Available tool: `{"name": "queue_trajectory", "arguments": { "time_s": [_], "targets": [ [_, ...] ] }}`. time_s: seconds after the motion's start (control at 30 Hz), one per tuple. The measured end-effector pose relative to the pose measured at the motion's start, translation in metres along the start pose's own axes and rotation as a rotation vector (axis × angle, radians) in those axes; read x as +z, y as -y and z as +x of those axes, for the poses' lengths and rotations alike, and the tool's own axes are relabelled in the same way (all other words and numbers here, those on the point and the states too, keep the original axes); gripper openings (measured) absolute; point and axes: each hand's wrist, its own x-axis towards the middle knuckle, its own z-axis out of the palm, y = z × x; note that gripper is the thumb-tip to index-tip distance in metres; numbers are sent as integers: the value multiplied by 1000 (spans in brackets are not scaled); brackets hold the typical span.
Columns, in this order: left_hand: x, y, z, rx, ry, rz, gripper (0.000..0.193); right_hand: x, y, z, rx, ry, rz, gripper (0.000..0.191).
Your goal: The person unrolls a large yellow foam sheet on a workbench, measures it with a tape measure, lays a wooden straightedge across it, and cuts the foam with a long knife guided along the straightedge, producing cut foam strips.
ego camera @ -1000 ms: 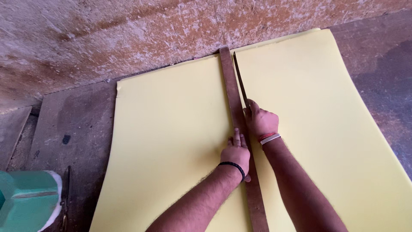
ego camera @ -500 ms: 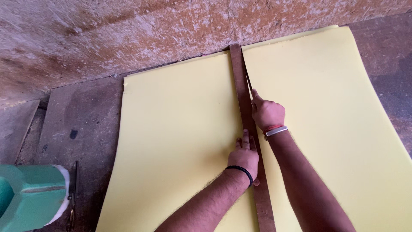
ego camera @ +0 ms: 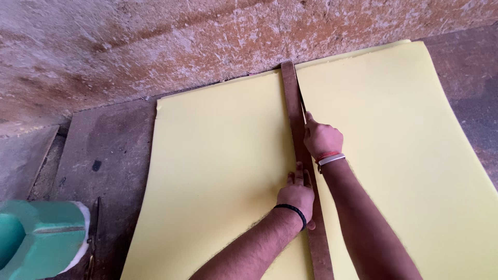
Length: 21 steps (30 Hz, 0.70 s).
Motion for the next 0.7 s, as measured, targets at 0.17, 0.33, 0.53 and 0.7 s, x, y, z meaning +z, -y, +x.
{"name": "queue_trajectory", "arguments": {
  "time_s": [0.17, 0.33, 0.53, 0.7],
  "targets": [
    [-1, 0, 2, 15, 7, -2, 155, 1, 0, 7, 32, 82, 9, 41],
    [-1, -1, 4, 0, 28, 28, 151, -6, 0, -5, 47, 130, -1, 42],
    [0, 3, 6, 8, -22, -11, 153, 4, 0, 2, 19, 96, 22, 48],
    [4, 8, 6, 29, -26, -10, 149, 5, -7, -31, -6, 117, 31, 45]
  ]
}}
